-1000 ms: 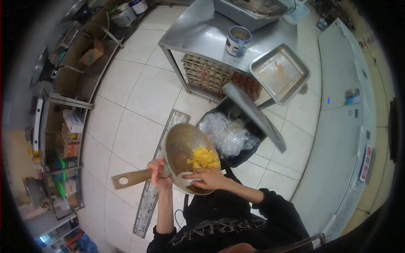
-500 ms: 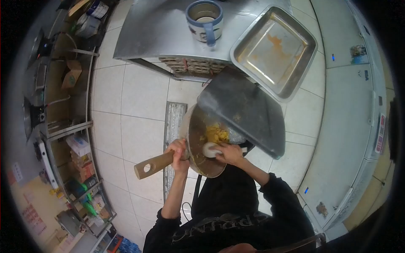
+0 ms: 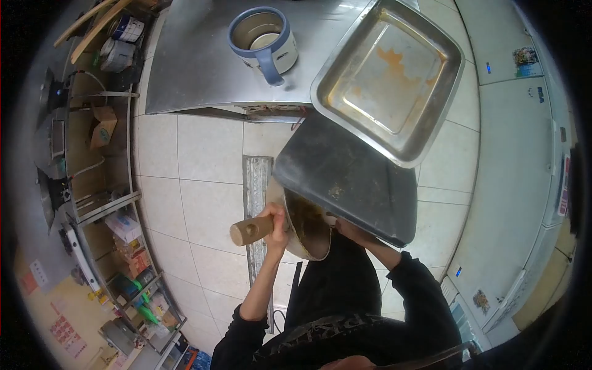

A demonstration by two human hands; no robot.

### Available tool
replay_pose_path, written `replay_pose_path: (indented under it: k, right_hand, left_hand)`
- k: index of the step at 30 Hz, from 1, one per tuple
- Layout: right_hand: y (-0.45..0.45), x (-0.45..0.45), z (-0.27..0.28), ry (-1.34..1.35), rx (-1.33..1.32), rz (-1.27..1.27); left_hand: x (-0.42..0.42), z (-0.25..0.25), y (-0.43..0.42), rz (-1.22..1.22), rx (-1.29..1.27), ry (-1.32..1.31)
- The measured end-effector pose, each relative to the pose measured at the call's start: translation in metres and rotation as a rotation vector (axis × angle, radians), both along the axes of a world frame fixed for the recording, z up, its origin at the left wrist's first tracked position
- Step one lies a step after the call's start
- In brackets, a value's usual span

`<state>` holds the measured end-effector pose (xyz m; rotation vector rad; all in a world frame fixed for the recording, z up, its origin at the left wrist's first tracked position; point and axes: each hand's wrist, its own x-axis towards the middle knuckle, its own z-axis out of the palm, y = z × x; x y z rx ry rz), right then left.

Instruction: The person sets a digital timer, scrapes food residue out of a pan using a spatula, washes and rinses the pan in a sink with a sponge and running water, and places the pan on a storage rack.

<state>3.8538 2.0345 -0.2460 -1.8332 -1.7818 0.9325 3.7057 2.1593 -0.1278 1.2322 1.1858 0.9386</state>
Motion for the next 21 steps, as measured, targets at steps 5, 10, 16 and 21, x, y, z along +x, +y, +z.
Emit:
replay_pose_path:
  k: [5,10,16,21]
  right_hand:
    - [0.023,-0.012,0.014,-0.036,0.018,-0.009]
    - [0.004,-0.016,-0.013,0.085,0.006,-0.051]
    - [-0.004,-0.016,-0.022,0.186,-0.47,0.134]
    - [-0.012,-0.02,0.003,0.163,-0.228,0.271]
  left_hand:
    - [0.014,0.02,-0.005,0.019,-0.088,-0.034]
    - [-0.003,0.022,-0.011,0.03,-0.101,-0.102]
    - [-0.008,0.022,-0.025,0.017,0.083,-0.065]
    - [-0.018,0.028,-0.032,0.059,0.041,-0.276]
